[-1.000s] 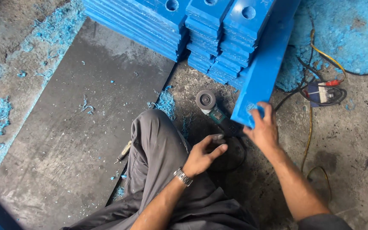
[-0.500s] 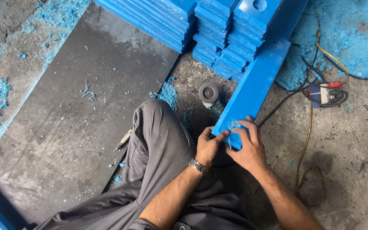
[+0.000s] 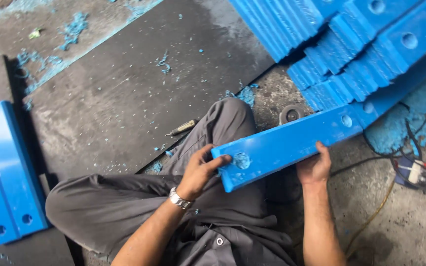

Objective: Sanding and finishing the edges of blue plastic blocks using an angle grinder and a small hand tool.

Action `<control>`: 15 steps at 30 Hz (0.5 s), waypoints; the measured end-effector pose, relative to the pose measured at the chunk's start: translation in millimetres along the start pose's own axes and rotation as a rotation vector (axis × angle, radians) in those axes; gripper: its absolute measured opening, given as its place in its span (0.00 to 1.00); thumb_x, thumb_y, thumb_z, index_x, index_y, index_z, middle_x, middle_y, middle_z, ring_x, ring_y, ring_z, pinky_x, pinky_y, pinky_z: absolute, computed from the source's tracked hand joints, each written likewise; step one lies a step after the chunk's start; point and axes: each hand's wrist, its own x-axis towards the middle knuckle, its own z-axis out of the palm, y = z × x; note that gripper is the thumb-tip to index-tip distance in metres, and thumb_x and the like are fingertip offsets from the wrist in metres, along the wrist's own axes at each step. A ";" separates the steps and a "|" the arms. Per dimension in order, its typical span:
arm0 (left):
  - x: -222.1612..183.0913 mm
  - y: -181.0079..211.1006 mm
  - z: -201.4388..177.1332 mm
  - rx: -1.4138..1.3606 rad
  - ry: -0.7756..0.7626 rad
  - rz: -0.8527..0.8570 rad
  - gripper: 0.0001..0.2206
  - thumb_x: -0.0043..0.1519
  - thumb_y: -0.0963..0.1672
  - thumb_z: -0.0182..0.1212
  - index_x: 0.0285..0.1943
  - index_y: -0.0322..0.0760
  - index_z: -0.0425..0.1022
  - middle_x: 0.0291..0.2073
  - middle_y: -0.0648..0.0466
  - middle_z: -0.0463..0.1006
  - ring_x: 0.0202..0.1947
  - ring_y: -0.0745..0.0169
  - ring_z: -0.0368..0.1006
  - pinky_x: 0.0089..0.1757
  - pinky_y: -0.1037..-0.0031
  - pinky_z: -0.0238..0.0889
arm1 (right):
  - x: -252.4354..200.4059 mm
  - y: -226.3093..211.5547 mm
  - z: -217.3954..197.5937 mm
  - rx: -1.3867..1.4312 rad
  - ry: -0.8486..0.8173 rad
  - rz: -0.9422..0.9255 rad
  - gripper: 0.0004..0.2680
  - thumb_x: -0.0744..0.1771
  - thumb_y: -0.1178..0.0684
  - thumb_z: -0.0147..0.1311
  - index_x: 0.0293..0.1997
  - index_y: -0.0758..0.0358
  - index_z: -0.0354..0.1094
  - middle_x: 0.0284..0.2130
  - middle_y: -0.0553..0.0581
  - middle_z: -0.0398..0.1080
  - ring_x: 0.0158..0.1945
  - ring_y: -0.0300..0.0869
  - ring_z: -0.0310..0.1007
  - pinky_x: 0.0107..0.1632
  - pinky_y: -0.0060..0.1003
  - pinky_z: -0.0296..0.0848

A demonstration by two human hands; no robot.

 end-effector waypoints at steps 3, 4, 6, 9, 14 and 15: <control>-27.9 21.8 -65.0 0.059 0.116 0.099 0.10 0.59 0.44 0.67 0.44 0.33 0.78 0.34 0.58 0.79 0.37 0.71 0.70 0.43 0.76 0.63 | -11.0 24.6 43.6 -0.087 -0.059 0.071 0.22 0.62 0.45 0.57 0.63 0.54 0.62 0.54 0.51 0.70 0.57 0.46 0.70 0.58 0.46 0.72; -35.7 28.9 -83.5 0.050 0.138 0.101 0.10 0.59 0.44 0.67 0.44 0.33 0.78 0.34 0.58 0.79 0.37 0.71 0.70 0.43 0.76 0.63 | -7.4 34.6 53.6 -0.096 -0.073 0.088 0.22 0.62 0.45 0.57 0.63 0.54 0.62 0.54 0.51 0.70 0.57 0.46 0.70 0.58 0.46 0.72; -53.5 42.3 -119.7 -0.059 0.261 0.158 0.13 0.60 0.44 0.62 0.51 0.32 0.77 0.40 0.57 0.78 0.43 0.69 0.71 0.47 0.76 0.64 | -1.3 54.8 73.4 -0.210 -0.193 0.141 0.18 0.64 0.46 0.60 0.59 0.56 0.64 0.44 0.51 0.70 0.43 0.44 0.71 0.39 0.41 0.70; -63.5 58.0 -156.6 -0.252 0.431 0.258 0.22 0.56 0.43 0.61 0.62 0.38 0.72 0.46 0.59 0.76 0.45 0.67 0.69 0.48 0.74 0.63 | 9.5 78.5 159.0 -0.437 -0.183 0.289 0.14 0.62 0.43 0.61 0.46 0.57 0.67 0.29 0.52 0.70 0.25 0.42 0.68 0.25 0.37 0.64; -34.6 28.8 -226.1 -0.570 0.678 0.179 0.16 0.58 0.49 0.60 0.52 0.40 0.75 0.41 0.56 0.78 0.44 0.63 0.73 0.46 0.68 0.66 | 65.6 151.2 255.0 -0.663 -0.217 0.475 0.13 0.61 0.41 0.64 0.36 0.54 0.65 0.21 0.50 0.63 0.18 0.37 0.60 0.21 0.34 0.58; -24.7 16.8 -243.0 -0.633 0.776 0.099 0.14 0.59 0.50 0.61 0.48 0.41 0.74 0.37 0.55 0.77 0.40 0.62 0.72 0.42 0.66 0.65 | 78.1 168.1 271.4 -0.753 -0.196 0.522 0.13 0.61 0.40 0.63 0.35 0.53 0.65 0.19 0.50 0.62 0.17 0.36 0.58 0.21 0.34 0.60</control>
